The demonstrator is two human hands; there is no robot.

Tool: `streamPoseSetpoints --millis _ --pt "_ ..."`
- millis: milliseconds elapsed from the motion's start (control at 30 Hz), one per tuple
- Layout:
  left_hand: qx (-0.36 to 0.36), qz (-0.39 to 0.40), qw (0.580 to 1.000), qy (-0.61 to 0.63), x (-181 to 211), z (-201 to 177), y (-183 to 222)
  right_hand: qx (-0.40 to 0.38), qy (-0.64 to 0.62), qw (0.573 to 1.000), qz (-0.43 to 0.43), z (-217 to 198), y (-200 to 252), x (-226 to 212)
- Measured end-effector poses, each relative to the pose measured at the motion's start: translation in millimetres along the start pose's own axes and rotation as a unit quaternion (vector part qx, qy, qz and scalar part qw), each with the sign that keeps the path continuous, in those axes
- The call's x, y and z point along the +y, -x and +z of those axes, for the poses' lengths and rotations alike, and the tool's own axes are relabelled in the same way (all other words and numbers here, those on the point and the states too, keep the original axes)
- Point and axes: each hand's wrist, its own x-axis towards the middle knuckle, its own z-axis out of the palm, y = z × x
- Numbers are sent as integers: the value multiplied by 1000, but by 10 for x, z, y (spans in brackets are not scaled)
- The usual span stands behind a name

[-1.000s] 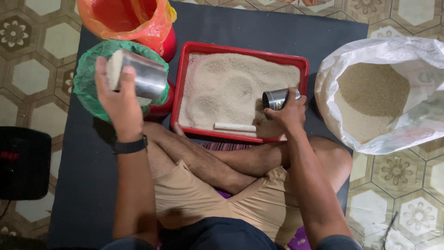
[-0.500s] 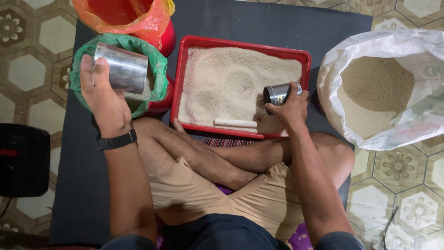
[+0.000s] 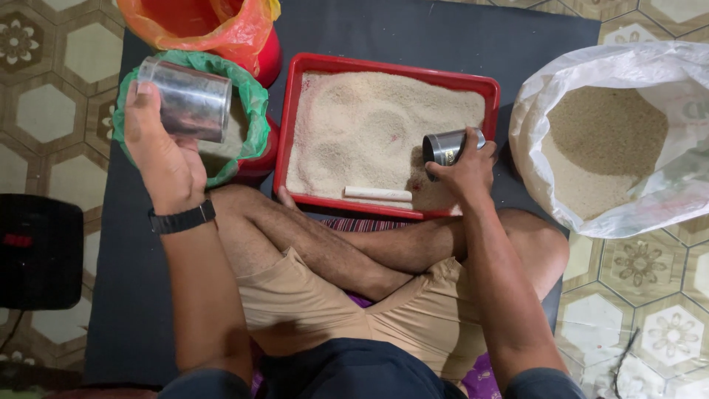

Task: Scooping rice from bags and a tray using metal cups and pouring it back into containers.

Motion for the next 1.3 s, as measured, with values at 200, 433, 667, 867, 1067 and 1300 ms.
streamPoseSetpoints --millis 200,433,667,867,1067,1300 --pt "12 3 1000 -13 -55 -81 -10 -19 8 1000 14 -28 -13 -29" --pt "43 -41 997 47 26 20 8 -1 9 1000 3 -50 20 -43" --pt "64 -52 994 65 -176 -103 -88 15 -26 1000 -9 -35 55 6" --pt "75 -23 994 76 -423 -212 -179 26 -17 999 -41 -58 38 -23" --pt "178 -28 978 -101 -575 -111 -211 -9 3 1000 -2 -101 29 -59" --pt "203 16 951 -231 -653 100 -45 -9 -22 1000 3 -77 16 -54"
